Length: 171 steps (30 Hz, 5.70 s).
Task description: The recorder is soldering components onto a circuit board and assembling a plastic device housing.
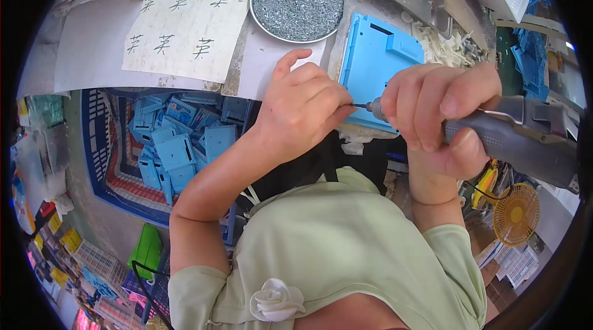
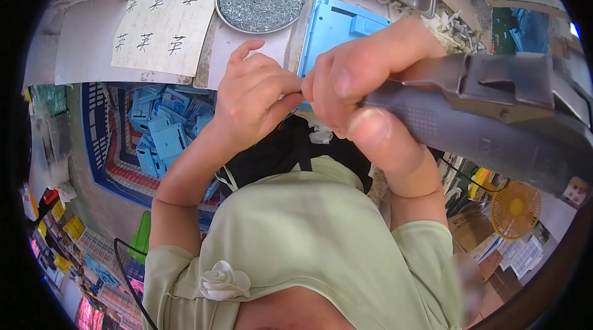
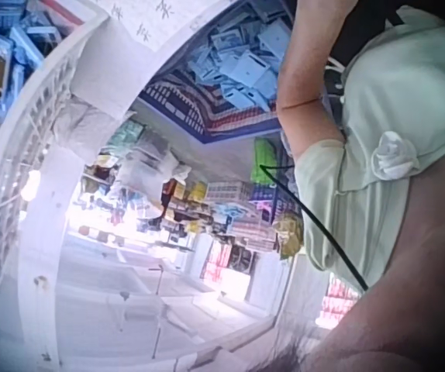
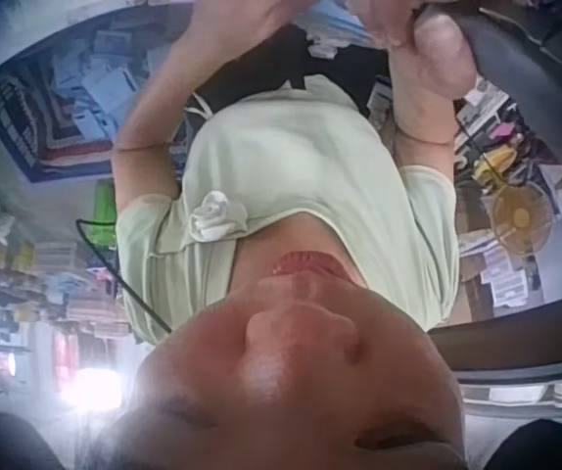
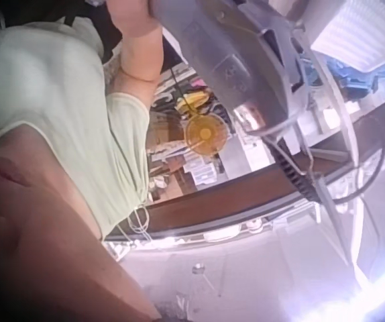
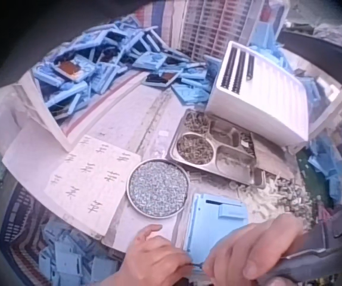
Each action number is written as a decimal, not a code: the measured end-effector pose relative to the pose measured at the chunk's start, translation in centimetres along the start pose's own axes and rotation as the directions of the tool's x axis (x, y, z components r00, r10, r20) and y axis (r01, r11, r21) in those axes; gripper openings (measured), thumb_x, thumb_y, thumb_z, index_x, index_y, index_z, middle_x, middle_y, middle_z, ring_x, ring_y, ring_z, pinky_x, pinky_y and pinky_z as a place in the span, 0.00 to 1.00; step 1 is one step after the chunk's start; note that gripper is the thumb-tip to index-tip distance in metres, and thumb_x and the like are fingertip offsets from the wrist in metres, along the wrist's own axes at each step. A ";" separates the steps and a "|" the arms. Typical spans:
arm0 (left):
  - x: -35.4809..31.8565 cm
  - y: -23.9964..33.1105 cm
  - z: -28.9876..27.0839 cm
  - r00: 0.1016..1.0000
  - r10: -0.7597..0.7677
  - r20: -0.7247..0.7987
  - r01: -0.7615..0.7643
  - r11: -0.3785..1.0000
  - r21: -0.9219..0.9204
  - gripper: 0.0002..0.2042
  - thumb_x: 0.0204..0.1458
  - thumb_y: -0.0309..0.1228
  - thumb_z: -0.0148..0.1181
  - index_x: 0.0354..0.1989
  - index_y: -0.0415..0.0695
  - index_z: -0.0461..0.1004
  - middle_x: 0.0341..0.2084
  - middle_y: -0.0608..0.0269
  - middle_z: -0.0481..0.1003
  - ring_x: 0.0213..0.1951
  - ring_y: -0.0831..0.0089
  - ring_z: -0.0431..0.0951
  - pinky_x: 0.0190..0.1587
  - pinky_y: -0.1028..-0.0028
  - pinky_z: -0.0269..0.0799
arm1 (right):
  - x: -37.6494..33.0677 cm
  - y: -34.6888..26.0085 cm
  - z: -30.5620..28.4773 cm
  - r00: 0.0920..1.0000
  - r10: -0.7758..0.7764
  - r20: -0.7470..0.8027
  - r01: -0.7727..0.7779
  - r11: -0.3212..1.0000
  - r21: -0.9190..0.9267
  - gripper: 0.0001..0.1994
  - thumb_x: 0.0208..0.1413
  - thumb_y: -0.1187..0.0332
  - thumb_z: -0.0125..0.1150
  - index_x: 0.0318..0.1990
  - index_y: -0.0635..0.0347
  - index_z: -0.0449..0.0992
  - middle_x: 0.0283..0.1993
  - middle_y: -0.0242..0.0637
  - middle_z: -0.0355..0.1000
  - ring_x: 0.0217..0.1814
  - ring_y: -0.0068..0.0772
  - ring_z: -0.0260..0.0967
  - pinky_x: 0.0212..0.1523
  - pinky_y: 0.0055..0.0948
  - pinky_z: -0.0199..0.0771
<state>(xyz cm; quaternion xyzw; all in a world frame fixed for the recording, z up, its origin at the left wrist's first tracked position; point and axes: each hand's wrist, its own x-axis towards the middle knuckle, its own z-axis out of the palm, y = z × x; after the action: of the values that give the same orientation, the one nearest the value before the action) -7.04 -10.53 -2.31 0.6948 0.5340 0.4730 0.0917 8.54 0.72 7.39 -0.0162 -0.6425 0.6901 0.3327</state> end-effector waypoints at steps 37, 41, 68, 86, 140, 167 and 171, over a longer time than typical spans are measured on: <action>5.5 2.2 5.6 0.949 0.032 0.315 -0.066 0.993 0.101 0.16 0.44 0.22 0.65 0.44 0.47 0.81 0.49 0.65 0.79 0.45 0.61 0.75 0.49 0.63 0.68 | -5.9 1.4 -11.1 0.904 -0.212 -0.371 0.119 0.959 -0.258 0.08 0.58 0.75 0.59 0.43 0.65 0.70 0.23 0.31 0.67 0.19 0.21 0.62 0.22 0.26 0.65; 5.1 2.0 5.4 0.952 0.027 0.304 -0.058 0.994 0.092 0.16 0.43 0.21 0.65 0.43 0.47 0.82 0.49 0.64 0.79 0.44 0.61 0.76 0.48 0.64 0.68 | -6.6 -0.5 -9.0 0.868 -0.130 -0.480 0.170 0.985 0.041 0.06 0.57 0.73 0.62 0.38 0.63 0.72 0.26 0.31 0.68 0.20 0.21 0.64 0.24 0.24 0.66; -44.8 -7.0 -11.7 -0.303 -0.655 -0.693 0.948 -0.280 -0.150 0.28 0.56 0.40 0.65 0.56 0.29 0.66 0.50 0.38 0.73 0.50 0.50 0.75 0.56 0.57 0.69 | -3.6 -3.8 -12.0 0.881 -0.126 -0.456 0.119 0.992 -0.044 0.12 0.62 0.66 0.56 0.47 0.63 0.65 0.19 0.25 0.56 0.18 0.18 0.52 0.24 0.23 0.55; 25.1 -38.8 -28.4 0.047 -0.704 -0.708 0.749 0.494 -0.441 0.22 0.49 0.35 0.68 0.51 0.40 0.71 0.40 0.56 0.75 0.30 0.66 0.77 0.27 0.65 0.73 | -5.2 -4.7 -13.8 0.818 -0.050 -0.574 -0.013 0.994 -0.105 0.20 0.54 0.66 0.64 0.51 0.61 0.65 0.22 0.28 0.61 0.18 0.20 0.56 0.20 0.22 0.56; 2.6 3.2 3.1 0.934 -0.347 0.091 0.306 0.904 0.299 0.23 0.53 0.31 0.67 0.57 0.37 0.73 0.22 0.57 0.72 0.23 0.71 0.72 0.27 0.71 0.66 | -12.3 1.9 -8.6 0.850 0.198 -0.489 -0.525 0.405 -0.748 0.21 0.60 0.52 0.58 0.54 0.55 0.76 0.32 0.48 0.79 0.36 0.56 0.79 0.37 0.51 0.77; -2.0 6.3 6.3 0.993 -0.059 0.101 0.046 0.991 0.125 0.14 0.47 0.28 0.69 0.43 0.41 0.77 0.34 0.56 0.75 0.40 0.55 0.75 0.46 0.59 0.70 | -19.9 1.8 -1.3 0.716 0.319 -0.621 -0.682 0.506 -0.527 0.29 0.51 0.61 0.71 0.58 0.56 0.64 0.30 0.36 0.78 0.28 0.42 0.77 0.31 0.40 0.75; -1.3 7.1 6.6 0.982 -0.180 0.058 0.172 0.978 0.120 0.15 0.47 0.34 0.71 0.40 0.41 0.76 0.31 0.54 0.75 0.36 0.52 0.75 0.40 0.58 0.70 | -20.6 1.9 -0.3 0.775 0.228 -0.590 -0.593 0.586 -0.553 0.24 0.51 0.66 0.72 0.53 0.59 0.68 0.30 0.35 0.77 0.21 0.27 0.71 0.25 0.28 0.71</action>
<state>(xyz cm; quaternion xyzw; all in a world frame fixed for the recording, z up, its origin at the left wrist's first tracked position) 2.65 -12.06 -2.05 0.6647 0.6163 0.4073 0.1116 23.85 -8.75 -2.72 -0.4591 -0.7367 0.4193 0.2660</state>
